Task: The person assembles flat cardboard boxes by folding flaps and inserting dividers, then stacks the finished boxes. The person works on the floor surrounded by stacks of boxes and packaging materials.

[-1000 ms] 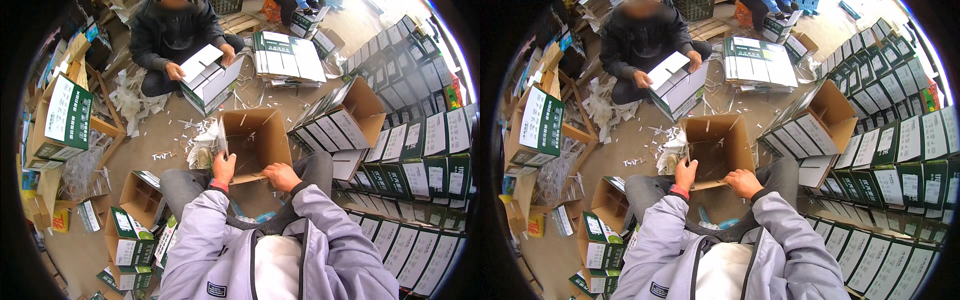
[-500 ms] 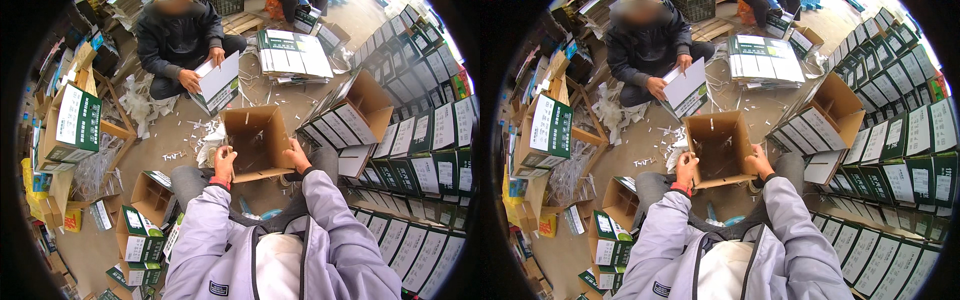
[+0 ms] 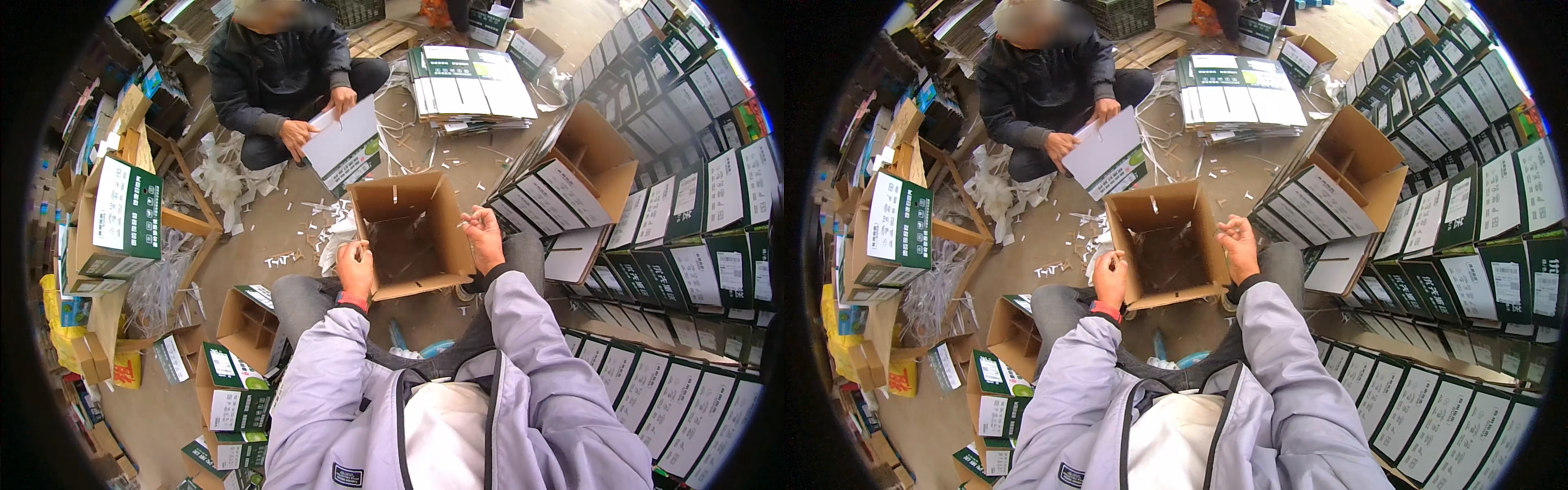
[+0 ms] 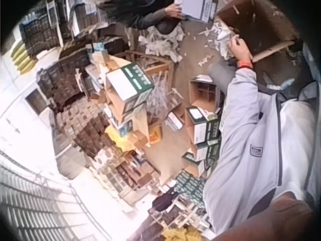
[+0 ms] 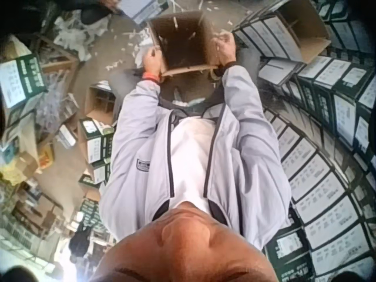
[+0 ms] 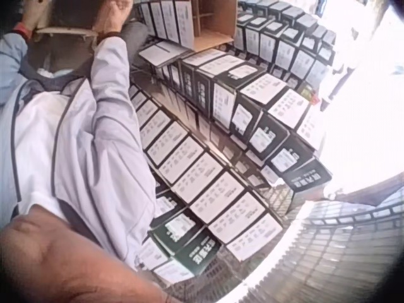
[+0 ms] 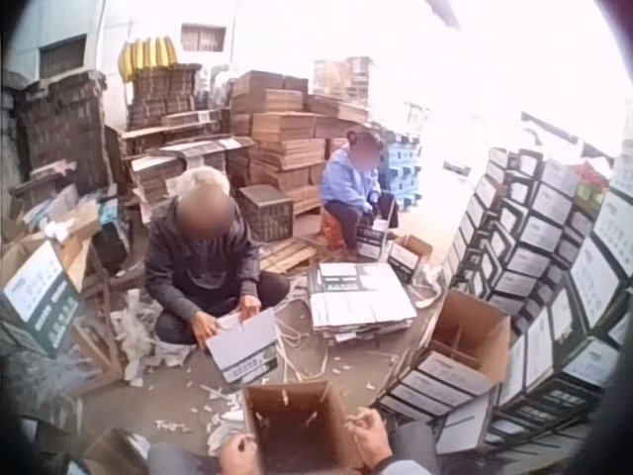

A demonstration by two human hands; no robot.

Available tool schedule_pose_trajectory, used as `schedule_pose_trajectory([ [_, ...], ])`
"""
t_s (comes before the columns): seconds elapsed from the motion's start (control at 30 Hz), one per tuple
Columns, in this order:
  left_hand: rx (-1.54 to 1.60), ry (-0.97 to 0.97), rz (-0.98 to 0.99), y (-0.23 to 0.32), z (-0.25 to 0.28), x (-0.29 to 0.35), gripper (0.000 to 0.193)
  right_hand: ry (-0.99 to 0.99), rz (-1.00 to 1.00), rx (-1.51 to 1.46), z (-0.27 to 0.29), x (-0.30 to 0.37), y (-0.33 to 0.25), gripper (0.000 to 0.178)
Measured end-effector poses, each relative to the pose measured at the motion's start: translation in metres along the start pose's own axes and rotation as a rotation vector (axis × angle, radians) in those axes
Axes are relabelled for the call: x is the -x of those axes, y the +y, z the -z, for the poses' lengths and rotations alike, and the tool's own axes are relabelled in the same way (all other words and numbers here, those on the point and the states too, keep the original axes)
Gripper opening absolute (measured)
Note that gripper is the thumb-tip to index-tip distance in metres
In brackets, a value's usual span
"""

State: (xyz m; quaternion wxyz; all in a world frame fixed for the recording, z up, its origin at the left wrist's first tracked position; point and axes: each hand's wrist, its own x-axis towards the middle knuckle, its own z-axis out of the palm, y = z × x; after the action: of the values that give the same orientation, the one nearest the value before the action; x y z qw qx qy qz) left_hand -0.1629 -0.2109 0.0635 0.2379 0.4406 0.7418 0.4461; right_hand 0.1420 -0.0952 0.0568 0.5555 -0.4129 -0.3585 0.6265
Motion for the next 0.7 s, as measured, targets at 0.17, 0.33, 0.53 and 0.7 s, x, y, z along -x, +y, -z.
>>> schedule_pose_trajectory([
  [0.17, -0.157, 0.022, -0.113, 0.001, 0.004, 0.002, 0.024, -0.072, 0.012, 1.174, -0.005, 0.029, 0.002, 0.060],
  [0.33, -0.206, -0.064, -0.110, 0.019, 0.004, 0.013, 0.025, 0.038, 0.101, 1.168, -0.011, 0.050, -0.031, 0.066],
  [0.53, -0.180, -0.117, -0.089, -0.001, 0.013, 0.006, 0.028, -0.825, 0.499, 1.334, -0.054, 0.106, -0.061, 0.077],
  [0.7, 0.014, -0.215, 0.373, -0.020, 0.030, -0.022, 0.037, -0.847, 0.210, 1.627, -0.051, 0.114, -0.016, 0.019],
])
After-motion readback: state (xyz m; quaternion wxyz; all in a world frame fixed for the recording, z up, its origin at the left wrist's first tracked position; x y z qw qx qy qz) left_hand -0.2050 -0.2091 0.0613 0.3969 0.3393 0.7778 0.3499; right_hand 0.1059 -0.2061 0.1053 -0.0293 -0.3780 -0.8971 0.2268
